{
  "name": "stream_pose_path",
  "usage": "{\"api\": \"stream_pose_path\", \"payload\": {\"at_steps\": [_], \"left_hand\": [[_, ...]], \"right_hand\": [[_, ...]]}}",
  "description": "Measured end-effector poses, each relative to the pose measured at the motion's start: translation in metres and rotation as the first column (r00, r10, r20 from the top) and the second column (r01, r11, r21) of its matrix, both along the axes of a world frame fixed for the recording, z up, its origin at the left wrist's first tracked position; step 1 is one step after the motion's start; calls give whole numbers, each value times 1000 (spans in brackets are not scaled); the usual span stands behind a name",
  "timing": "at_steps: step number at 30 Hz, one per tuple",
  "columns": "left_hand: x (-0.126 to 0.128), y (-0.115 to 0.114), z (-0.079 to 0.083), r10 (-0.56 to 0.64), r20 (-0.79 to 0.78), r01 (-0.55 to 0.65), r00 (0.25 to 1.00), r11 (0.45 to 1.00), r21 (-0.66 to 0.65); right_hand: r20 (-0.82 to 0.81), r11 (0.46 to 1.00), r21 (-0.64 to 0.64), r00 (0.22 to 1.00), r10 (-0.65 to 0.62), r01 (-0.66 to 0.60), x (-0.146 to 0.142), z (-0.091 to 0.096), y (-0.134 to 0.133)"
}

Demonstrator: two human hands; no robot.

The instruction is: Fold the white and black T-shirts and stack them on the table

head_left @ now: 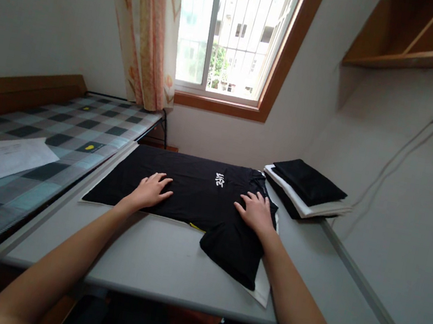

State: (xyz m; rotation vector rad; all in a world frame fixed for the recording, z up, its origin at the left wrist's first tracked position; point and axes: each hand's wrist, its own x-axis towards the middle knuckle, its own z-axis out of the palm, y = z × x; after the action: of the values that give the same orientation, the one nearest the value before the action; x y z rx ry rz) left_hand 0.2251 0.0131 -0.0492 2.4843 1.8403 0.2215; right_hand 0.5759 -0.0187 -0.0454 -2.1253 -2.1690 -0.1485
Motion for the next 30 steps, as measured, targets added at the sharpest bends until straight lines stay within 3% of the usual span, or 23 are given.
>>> {"api": "stream_pose_path", "payload": {"at_steps": [3,8,12,16,22,30], "left_hand": [[-11,-2,13,144,-42,-147,989,986,-80],[-20,5,11,155,-43,-160,987,959,-234],[-19,13,-3,155,-52,-162,986,972,-170],[-18,17,-11,171,-22,-173,985,982,-72],[-13,14,-13,133,56,-133,990,991,0],[-10,15,-16,66,61,-63,996,997,-46]], "right_hand": [[38,999,-1,998,-47,47,-6,14,-8],[10,989,-124,997,-78,78,-13,13,-8],[-62,985,-170,998,-20,9,-6,-7,3],[-130,992,-113,991,38,-53,6,-20,13],[-133,997,-71,990,-47,38,17,-20,15],[-133,999,-26,991,-36,33,16,-19,14]]}}
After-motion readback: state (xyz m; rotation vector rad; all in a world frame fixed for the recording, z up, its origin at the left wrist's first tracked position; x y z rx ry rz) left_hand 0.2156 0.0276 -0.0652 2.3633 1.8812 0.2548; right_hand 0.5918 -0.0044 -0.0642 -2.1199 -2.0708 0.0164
